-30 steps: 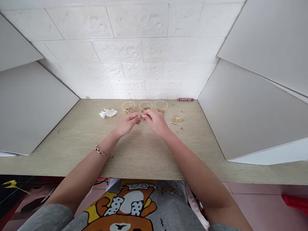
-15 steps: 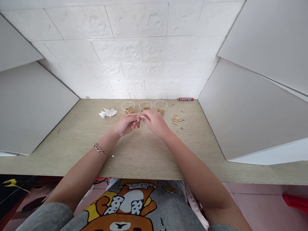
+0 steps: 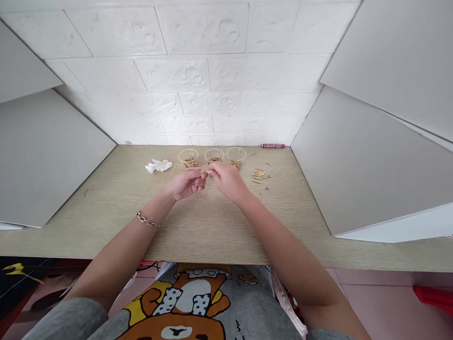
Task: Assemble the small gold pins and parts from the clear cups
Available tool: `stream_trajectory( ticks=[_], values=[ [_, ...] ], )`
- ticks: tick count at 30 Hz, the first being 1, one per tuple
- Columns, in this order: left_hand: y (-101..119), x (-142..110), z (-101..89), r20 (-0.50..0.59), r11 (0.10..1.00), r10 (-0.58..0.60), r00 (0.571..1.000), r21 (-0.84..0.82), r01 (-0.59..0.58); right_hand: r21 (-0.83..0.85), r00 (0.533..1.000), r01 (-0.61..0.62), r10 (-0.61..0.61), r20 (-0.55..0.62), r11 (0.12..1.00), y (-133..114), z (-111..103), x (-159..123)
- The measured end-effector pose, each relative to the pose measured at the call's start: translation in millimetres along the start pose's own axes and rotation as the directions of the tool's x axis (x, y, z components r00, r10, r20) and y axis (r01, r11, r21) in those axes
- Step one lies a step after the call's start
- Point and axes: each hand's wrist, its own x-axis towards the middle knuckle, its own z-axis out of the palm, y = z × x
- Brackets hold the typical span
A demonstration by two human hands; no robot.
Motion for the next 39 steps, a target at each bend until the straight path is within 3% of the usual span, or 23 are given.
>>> stream_trajectory(
  ticks=[5, 9, 13, 17, 23, 28, 31, 34, 39],
  values=[
    [1, 0, 1.8, -0.036, 0.976, 0.108, 0.994, 0.192, -0.099, 0.18, 0.989, -0.146, 0.143, 0.031, 0.973, 2, 3, 0],
    [3, -1, 3.0, -0.046, 0.858, 0.218, 0.975, 0.484, -0.17, 0.323, 0.968, -0.251, 0.241, 0.073, 0.913, 4, 7, 0],
    [7, -4, 3.7, -0.043, 0.646, 0.286, 0.957, 0.746, -0.16, 0.389, 0.953, -0.303, 0.287, 0.099, 0.87, 6, 10, 0],
    [8, -6, 4.9, 0.047, 0.348, 0.37, 0.928, 0.919, -0.186, 0.382, 0.928, -0.373, 0.344, 0.144, 0.846, 7, 10, 1],
    [-1, -3, 2.6, 0.235, -0.053, 0.452, 0.861, 0.97, -0.237, 0.342, 0.895, -0.442, 0.383, 0.229, 0.829, 10, 8, 2],
    [-6, -1, -0.5, 0.319, -0.256, 0.436, 0.841, 0.94, -0.224, 0.279, 0.873, -0.476, 0.411, 0.261, 0.834, 11, 7, 2],
    [-9, 2, -1.8, 0.354, -0.31, 0.407, 0.842, 0.921, -0.237, 0.212, 0.884, -0.445, 0.39, 0.257, 0.87, 11, 6, 2],
    [-11, 3, -1.7, 0.357, -0.294, 0.419, 0.835, 0.923, -0.247, 0.146, 0.91, -0.383, 0.345, 0.23, 0.912, 10, 4, 2],
    [-8, 3, 2.4, 0.263, -0.1, 0.513, 0.818, 0.964, -0.247, 0.245, 0.934, -0.352, 0.323, 0.151, 0.904, 9, 4, 0]
  ],
)
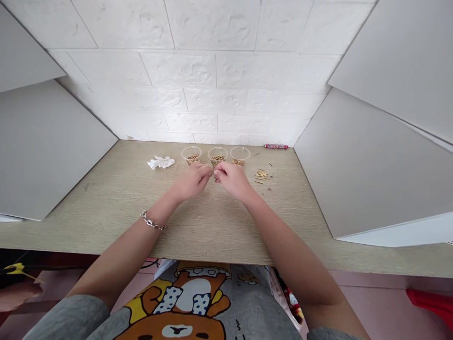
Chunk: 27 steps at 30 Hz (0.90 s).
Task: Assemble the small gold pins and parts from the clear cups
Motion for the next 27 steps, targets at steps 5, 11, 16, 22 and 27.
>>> stream_trajectory(
  ticks=[5, 11, 16, 22, 27],
  values=[
    [3.6, 1.9, -3.4, 0.004, 0.973, -0.135, 0.991, -0.187, 0.133, 0.133, 0.998, 0.03, -0.021, -0.067, 0.991, 3.0, 4.0, -0.3],
    [4.1, 2.9, -4.2, 0.031, 0.932, -0.206, 0.978, -0.298, 0.206, 0.207, 0.998, 0.012, 0.001, -0.06, 0.978, 4.2, 5.4, 1.3],
    [3.3, 3.1, -4.9, 0.06, 0.937, -0.194, 0.979, -0.285, 0.203, 0.051, 0.995, 0.066, -0.062, -0.075, 0.997, 4.8, 4.1, 0.0],
    [5.8, 2.9, -5.1, 0.106, 0.758, -0.298, 0.949, -0.578, 0.302, 0.181, 0.992, 0.075, -0.054, -0.117, 0.981, 3.6, 7.1, 0.5],
    [4.4, 3.5, -2.5, 0.104, 0.67, -0.314, 0.944, -0.679, 0.298, 0.316, 0.995, 0.04, -0.007, -0.104, 0.948, 1.3, 8.5, 1.5]
  ],
)
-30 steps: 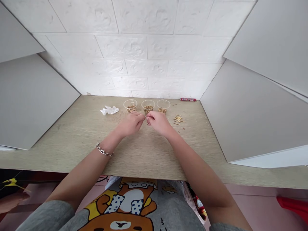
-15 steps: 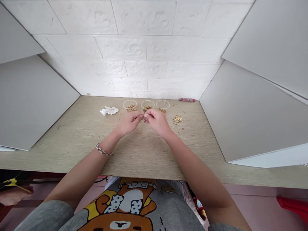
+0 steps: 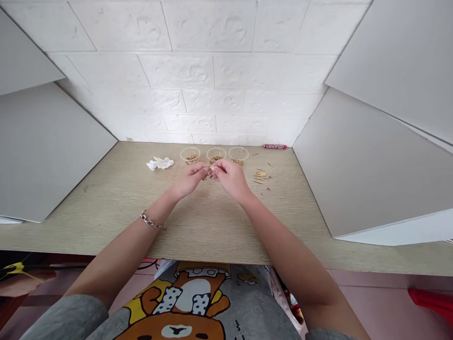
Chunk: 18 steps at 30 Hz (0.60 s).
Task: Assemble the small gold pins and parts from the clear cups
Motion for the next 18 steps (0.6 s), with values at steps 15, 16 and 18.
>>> stream_trajectory(
  ticks=[15, 16, 18],
  values=[
    [8, -2, -9.9, 0.062, 0.991, 0.004, 0.998, 0.131, -0.012, -0.241, 0.99, 0.139, -0.14, 0.015, 0.96, -6, -4, -4],
    [9, -3, -10.3, 0.059, 0.985, 0.005, 0.998, 0.174, -0.015, -0.305, 0.986, 0.162, -0.164, 0.021, 0.939, -7, -5, -4],
    [10, -3, -10.3, 0.053, 0.97, 0.011, 0.999, 0.243, -0.023, -0.401, 0.98, 0.195, -0.198, 0.035, 0.895, -9, -6, -5]
  ],
)
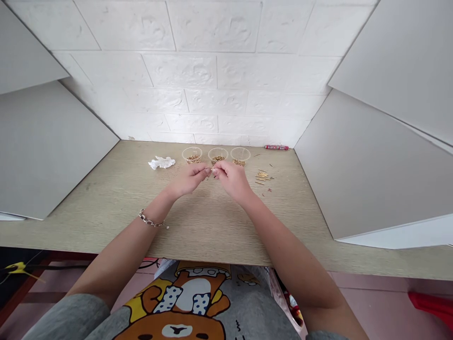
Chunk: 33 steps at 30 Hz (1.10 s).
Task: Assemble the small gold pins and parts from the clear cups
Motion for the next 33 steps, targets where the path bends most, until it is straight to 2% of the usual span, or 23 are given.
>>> stream_trajectory(
  ticks=[6, 20, 27, 33],
  values=[
    [-3.4, 1.9, 3.2, -0.006, 0.991, 0.055, 0.998, 0.126, -0.054, -0.169, 0.997, 0.082, -0.078, 0.03, 0.982, 3.4, 0.3, 0.7],
    [-6.0, 2.8, 5.2, 0.005, 0.987, 0.063, 0.998, 0.146, -0.063, -0.304, 0.987, 0.161, -0.146, 0.074, 0.939, 2.1, 0.1, 0.5],
    [-4.5, 1.5, 6.8, -0.029, 0.999, -0.005, 1.0, -0.039, 0.004, -0.201, 0.993, 0.118, -0.119, 0.007, 0.972, 2.1, 3.0, 0.9],
    [-4.5, 2.3, 9.9, -0.039, 0.979, -0.057, 0.998, -0.197, 0.048, -0.228, 0.982, 0.169, -0.184, -0.047, 0.959, 2.8, 5.8, -0.4]
  ],
)
